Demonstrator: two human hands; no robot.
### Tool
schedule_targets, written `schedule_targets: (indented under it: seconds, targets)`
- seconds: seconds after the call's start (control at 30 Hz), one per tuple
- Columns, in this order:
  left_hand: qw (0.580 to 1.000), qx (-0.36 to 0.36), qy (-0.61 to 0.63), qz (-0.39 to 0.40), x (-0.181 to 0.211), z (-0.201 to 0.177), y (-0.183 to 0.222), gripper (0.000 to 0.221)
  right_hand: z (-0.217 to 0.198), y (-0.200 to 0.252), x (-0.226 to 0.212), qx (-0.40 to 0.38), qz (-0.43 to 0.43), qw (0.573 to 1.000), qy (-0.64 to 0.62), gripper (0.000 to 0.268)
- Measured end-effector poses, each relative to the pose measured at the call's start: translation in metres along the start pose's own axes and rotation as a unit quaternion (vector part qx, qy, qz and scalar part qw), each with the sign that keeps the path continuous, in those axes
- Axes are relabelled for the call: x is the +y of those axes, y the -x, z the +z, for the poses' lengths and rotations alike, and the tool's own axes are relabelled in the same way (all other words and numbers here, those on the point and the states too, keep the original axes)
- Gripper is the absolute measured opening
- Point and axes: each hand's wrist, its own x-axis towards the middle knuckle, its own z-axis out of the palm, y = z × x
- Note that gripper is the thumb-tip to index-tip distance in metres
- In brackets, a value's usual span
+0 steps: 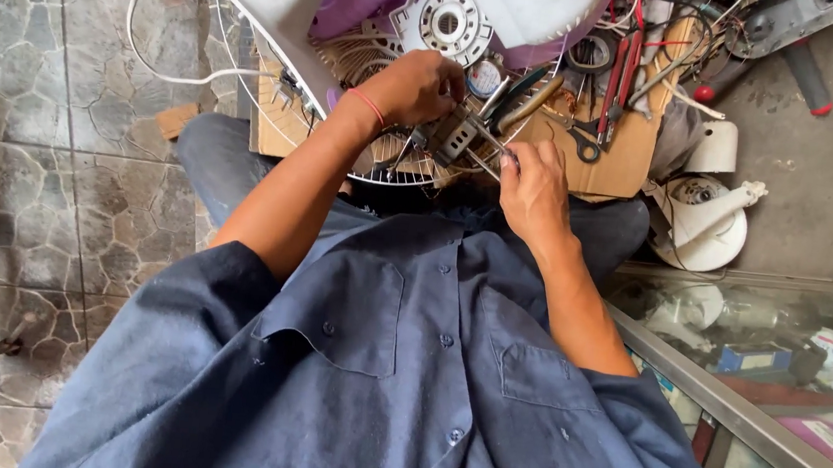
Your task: Reconnecting internal wires of a fan motor using a screwdriver and manual manipulation.
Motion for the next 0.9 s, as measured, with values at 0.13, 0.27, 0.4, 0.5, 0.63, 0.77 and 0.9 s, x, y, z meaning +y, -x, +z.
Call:
schedule_targets:
  seconds: [0.13,0.27,0.4,0.5,0.63,0.77,0.9]
  targets:
    - [1.000,-0.005,0.022,-0.013,0.002,-0.001,0.000,0.020,-0.011,-0.003,-0.006,-0.049,0.067,0.996,-0.029,0.018]
    - [1.000,0.022,0.014,0.013,-0.007,0.006,-0.004,0.022,-0.009,-0.005,-0.007,-0.069,0.100,0.992,-0.019,0.042]
    - [1.000,0.014,0.005,0.012,-0.005,0.006,-0.003,0.021,-0.007,-0.003,-0.004,-0.015,-0.010,0.999,0.028,0.015]
    - [1.000,0.017,0.009,0.016,-0.001,0.001,-0.004,0.021,-0.011,-0.008,-0.010,-0.026,0.031,0.999,0.020,0.018]
    - [1.000,-0.007,0.020,-0.017,-0.002,-0.001,-0.006,0.023,0.002,-0.007,0.000,-0.043,0.031,0.997,0.053,0.030]
    - [1.000,-0.015,0.007,-0.023,0.001,-0.002,-0.009,0.023,0.004,-0.007,0.005,0.001,-0.004,0.999,0.050,0.015]
    - [1.000,-0.014,-0.004,-0.003,-0.007,0.000,-0.012,0.017,-0.002,-0.009,0.002,-0.058,0.054,0.995,0.059,0.023]
